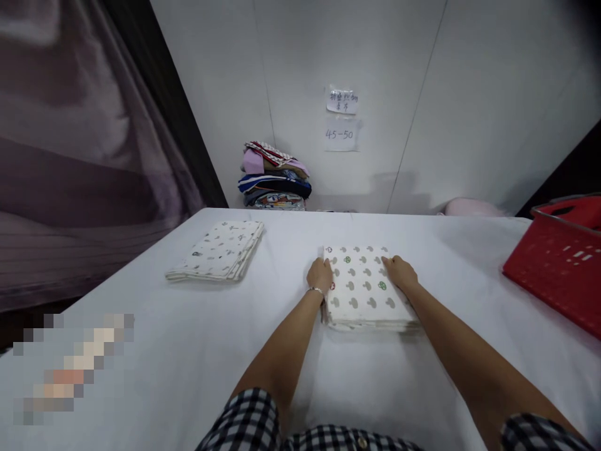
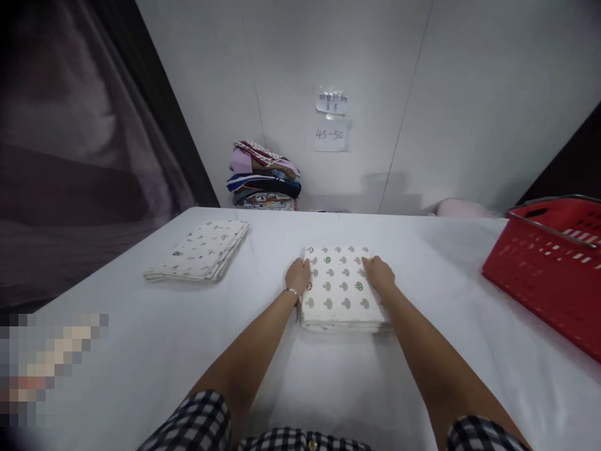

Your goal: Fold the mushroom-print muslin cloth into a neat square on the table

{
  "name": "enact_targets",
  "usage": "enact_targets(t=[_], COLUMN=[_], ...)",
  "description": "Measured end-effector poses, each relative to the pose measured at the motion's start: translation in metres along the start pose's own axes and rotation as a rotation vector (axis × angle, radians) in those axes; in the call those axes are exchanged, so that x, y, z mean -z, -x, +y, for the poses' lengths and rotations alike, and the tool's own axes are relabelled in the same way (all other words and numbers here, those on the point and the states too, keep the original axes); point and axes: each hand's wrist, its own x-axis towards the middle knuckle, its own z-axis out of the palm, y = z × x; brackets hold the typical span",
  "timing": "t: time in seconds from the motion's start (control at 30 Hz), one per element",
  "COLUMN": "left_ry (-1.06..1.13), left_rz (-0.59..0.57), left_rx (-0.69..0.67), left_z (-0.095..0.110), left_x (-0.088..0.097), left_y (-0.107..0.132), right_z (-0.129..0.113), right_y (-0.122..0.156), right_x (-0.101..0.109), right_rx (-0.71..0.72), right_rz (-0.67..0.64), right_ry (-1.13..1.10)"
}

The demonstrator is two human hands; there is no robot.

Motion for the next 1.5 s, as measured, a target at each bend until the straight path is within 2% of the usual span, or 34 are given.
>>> enact_targets(t=[0.13, 0.23, 0.4, 0.53, 0.73, 0.87, 1.1, 1.3, 1.5], left_ry=[0.030, 0.032, -0.015, 0.004, -0.010, -0.025, -0.041, -0.022, -0.065], left_rz=[-0.011, -0.040, -0.020, 0.031, 0.066, 0.077, 0.055, -0.100, -0.109], left_rx=[0.013, 0.010, 0.005, 0.044, 0.011, 0.001, 0.012, 0.035, 0.052], left_z=[-0.004, 0.001, 0.011, 0.009, 0.005, 0.005, 0.005, 0.011, 0.013], left_x=[0.001, 0.005, 0.003, -0.004, -0.008, -0.007, -0.004, 0.003, -0.001], left_y=[-0.002, -0.013, -0.030, -0.029, -0.027, -0.027, -0.026, -0.048, -0.057], right_z=[0.001, 0.002, 0.001, 0.003, 0.001, -0.013, -0.018, -0.017, -0.015], right_y=[0.004, 0.005, 0.007, 0.008, -0.019, -0.036, -0.033, -0.032, -0.034], right_x=[-0.007, -0.007, -0.006, -0.007, 0.003, 0.005, -0.008, -0.006, -0.009], right_rx=[0.001, 0.001, -0.019, -0.017, 0.055, 0.020, -0.061, -0.062, -0.055], right_rz=[0.027, 0.039, 0.039, 0.028, -0.044, -0.057, -0.016, 0.003, 0.003], right_ry=[-0.006, -0.007, -0.014, -0.016, -0.027, -0.034, -0.054, -0.051, -0.049])
